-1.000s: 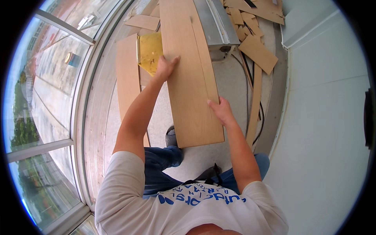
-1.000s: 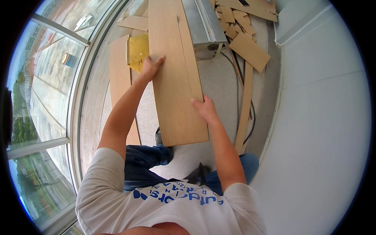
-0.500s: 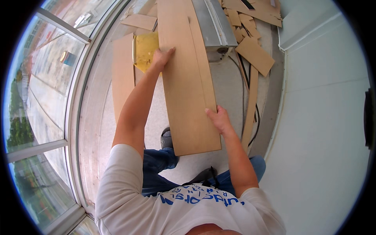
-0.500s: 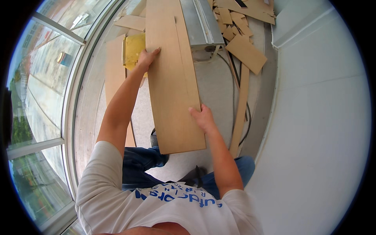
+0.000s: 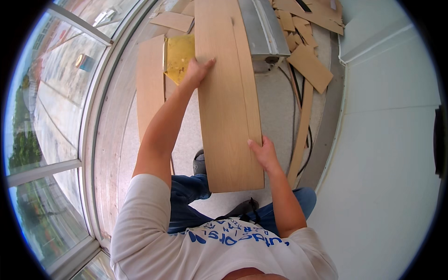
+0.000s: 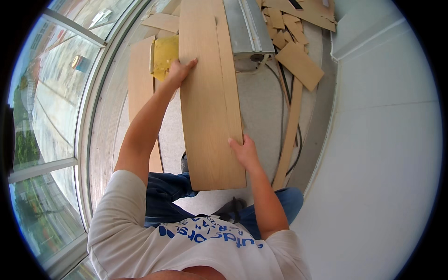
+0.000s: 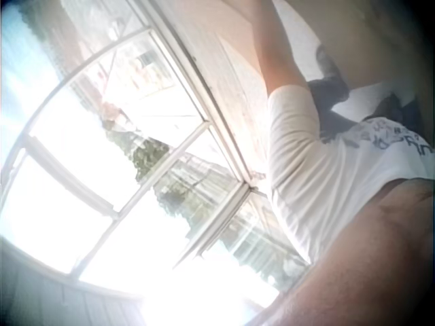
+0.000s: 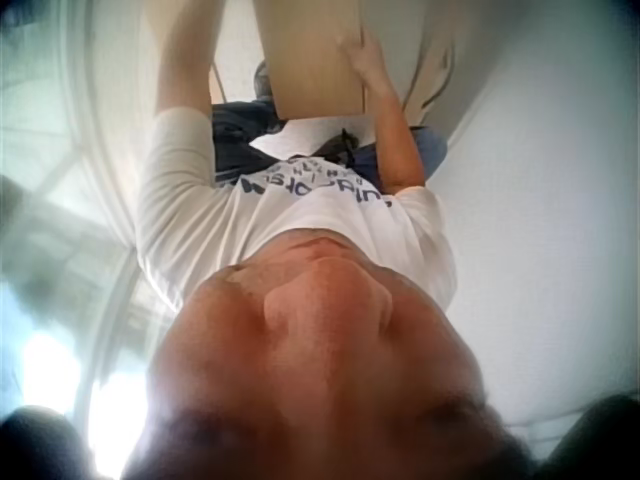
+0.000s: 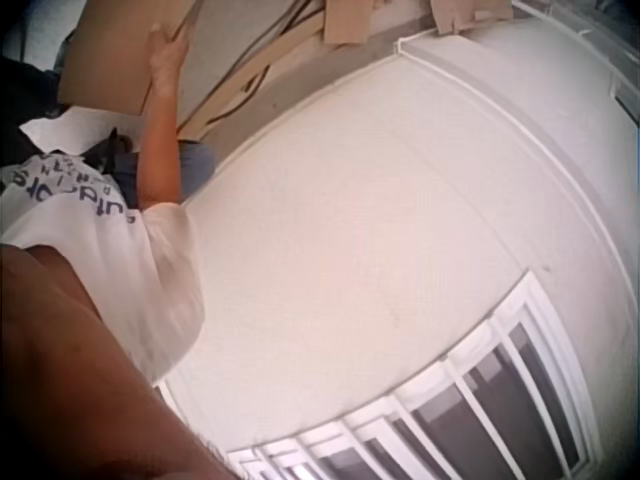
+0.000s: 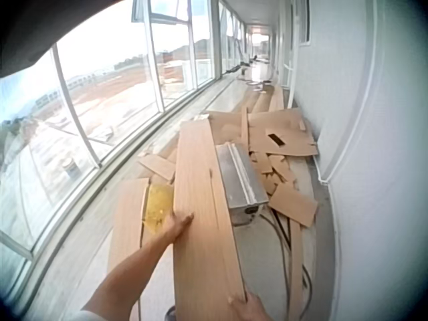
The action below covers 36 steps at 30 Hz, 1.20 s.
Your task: The person uses a small table saw to cut a piece of wooden flooring, pushing it through the blade by hand and then setting the cut pieces aside.
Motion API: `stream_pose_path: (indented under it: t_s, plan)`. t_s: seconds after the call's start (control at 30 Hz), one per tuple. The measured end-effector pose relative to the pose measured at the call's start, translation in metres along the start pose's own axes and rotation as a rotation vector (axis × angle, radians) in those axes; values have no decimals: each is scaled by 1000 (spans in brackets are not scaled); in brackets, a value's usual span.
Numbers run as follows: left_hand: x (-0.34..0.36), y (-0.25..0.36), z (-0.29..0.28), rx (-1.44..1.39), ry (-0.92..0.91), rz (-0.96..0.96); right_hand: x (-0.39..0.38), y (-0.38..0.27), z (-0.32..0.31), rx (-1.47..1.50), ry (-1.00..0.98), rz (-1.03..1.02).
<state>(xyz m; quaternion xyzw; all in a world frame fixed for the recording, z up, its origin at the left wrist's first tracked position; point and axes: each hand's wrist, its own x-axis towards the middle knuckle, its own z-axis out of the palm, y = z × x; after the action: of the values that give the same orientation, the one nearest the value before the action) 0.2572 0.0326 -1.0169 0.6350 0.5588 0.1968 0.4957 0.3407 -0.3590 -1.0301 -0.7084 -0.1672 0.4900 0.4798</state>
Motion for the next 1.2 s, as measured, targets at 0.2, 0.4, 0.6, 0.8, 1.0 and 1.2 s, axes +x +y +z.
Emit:
stream_pose_path:
  t_s: [0.2, 0.4, 0.6, 0.8, 1.0, 1.2]
  plan:
    - [-26, 3, -2, -60, -45, -21, -21, 2, 0, 53, -16, 3]
    - [-29, -1, 2, 22, -32, -48, -18, 27, -4, 102, -24, -25]
    - [-28, -8, 0, 32, -35, -34, -22, 26, -5, 31, -2, -43]
    - [-49, -2, 0, 13, -30, -32, -32, 32, -7, -22, -7, -45]
    - [-66, 3, 10, -88, -61, -121, -46, 42, -15, 3, -10, 45]
    - [12, 2, -8, -112, -53, -124, -45, 45, -6, 137, -51, 34]
